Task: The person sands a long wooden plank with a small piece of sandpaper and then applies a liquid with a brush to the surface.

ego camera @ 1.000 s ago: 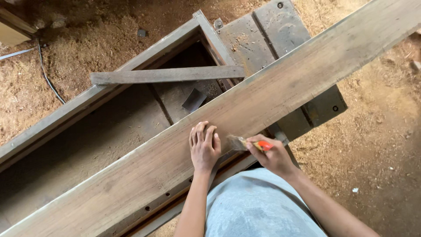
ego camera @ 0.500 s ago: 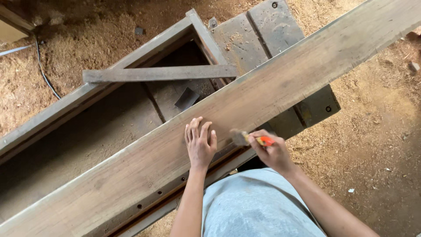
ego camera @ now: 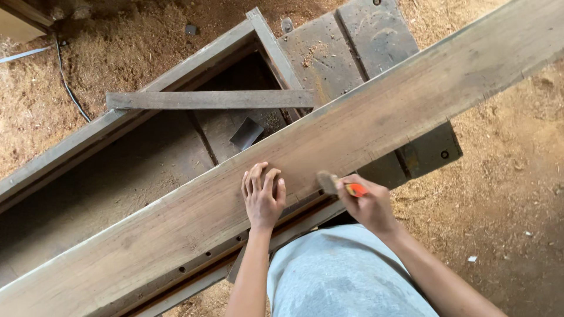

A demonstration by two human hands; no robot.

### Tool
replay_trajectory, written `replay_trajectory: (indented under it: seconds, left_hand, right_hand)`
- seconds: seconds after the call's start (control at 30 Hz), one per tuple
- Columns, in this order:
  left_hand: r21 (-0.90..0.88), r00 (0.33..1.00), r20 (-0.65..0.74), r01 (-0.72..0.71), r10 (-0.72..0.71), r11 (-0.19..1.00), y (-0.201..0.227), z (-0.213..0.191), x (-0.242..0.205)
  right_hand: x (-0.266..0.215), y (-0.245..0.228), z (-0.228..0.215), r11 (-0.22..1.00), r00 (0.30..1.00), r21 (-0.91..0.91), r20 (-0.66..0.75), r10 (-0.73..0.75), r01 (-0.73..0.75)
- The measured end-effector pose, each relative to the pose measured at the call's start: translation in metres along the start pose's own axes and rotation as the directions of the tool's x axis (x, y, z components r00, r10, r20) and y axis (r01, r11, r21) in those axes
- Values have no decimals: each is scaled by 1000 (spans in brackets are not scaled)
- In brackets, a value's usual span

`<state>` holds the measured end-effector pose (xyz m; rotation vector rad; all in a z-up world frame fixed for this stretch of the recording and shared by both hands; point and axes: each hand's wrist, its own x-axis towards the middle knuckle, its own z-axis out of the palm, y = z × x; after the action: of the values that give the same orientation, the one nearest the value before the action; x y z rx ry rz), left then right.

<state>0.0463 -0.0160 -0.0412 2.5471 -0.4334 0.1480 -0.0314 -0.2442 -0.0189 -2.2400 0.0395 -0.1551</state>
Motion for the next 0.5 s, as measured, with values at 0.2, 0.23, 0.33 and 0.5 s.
replay_trajectory:
  seconds: [0.2,0.23,0.33,0.5]
  left_hand:
    - [-3,996,-27,90,-90,996,7,10,-2]
    - [6,995,-37,91,-91,996,8,12,1]
    - [32,994,-66,92,-90,995,10,16,2]
    - [59,995,-65,84,-80,995,11,18,-1]
  right_hand:
    - [7,-4,-10,984,991,122,20,-135,132]
    - [13,-4,-10,975,980,109,12,-196,194]
    - [24,-4,-11,1000,999,11,37,10,-11]
    - [28,4,-13,977,986,175,90,-138,120]
